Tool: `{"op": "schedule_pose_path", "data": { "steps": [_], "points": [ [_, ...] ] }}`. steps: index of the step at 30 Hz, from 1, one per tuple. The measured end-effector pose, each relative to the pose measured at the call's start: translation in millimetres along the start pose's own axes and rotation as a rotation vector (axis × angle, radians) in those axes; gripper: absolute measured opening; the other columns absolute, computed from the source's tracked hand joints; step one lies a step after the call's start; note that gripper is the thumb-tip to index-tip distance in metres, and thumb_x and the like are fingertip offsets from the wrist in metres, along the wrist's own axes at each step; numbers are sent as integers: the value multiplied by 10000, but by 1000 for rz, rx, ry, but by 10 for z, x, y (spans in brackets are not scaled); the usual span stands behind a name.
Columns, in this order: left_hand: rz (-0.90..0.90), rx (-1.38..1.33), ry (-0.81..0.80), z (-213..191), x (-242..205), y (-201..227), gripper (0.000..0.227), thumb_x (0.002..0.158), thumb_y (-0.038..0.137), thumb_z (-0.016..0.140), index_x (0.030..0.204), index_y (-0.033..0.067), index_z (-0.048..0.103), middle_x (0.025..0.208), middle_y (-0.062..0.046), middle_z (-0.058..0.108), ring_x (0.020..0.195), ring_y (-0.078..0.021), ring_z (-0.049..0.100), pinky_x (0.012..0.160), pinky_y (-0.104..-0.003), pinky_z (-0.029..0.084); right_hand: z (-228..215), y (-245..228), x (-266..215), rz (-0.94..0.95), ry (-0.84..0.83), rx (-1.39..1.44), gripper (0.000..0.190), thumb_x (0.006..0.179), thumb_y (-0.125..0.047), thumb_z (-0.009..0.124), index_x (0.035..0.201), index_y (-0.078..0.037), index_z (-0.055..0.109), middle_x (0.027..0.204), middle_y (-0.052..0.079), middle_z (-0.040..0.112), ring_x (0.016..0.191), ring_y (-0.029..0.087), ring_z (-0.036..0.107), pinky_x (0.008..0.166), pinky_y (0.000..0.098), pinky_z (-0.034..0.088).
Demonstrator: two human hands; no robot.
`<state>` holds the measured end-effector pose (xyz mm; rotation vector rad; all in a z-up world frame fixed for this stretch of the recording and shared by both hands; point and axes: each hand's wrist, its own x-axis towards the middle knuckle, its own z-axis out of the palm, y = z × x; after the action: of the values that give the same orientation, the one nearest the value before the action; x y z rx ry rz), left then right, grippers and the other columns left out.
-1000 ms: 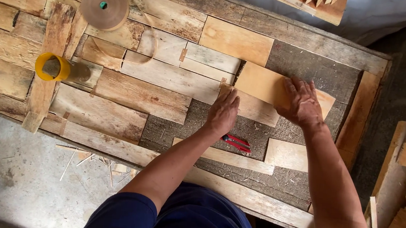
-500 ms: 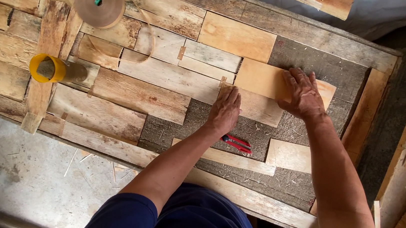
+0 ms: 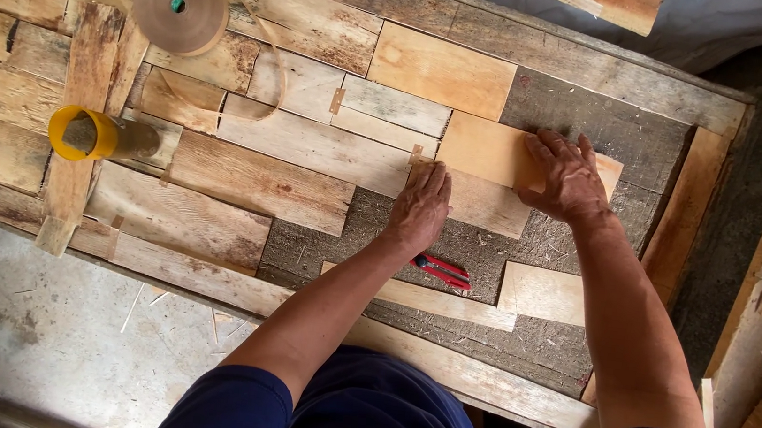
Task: Applying thin wood veneer strips to a surface to create a mosaic or patterned wood design.
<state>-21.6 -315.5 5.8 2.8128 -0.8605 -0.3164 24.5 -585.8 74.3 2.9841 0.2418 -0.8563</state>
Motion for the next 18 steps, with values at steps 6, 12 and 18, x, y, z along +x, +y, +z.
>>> {"op": "schedule_pose_path", "data": {
  "steps": [6,12,18],
  "points": [
    [-9,-14,-20,-148,5,25,640,967,299,649,1431,-105,473,1572,-298,384,1482,-400,356,1255,-434,231,-21,-35,-23,3,13,19,1065,811,-585,749,1642,-266,165,1715,3,162,1559,176,180,1283,398,8],
    [7,61,-108,-171,20,24,637,1000,344,599,1443,-95,469,1593,-282,343,1500,-392,300,1257,-436,195,-31,-47,-32,-11,17,-11,1065,812,-578,756,1635,-245,169,1708,10,167,1554,174,168,1271,380,1],
    [22,117,-133,-272,-10,29,658,998,367,606,1447,-95,470,1610,-276,335,1510,-376,308,1272,-431,199,4,-15,-20,-11,32,22,1031,839,-559,740,1642,-241,176,1710,5,175,1552,180,177,1275,401,10]
  ]
}}
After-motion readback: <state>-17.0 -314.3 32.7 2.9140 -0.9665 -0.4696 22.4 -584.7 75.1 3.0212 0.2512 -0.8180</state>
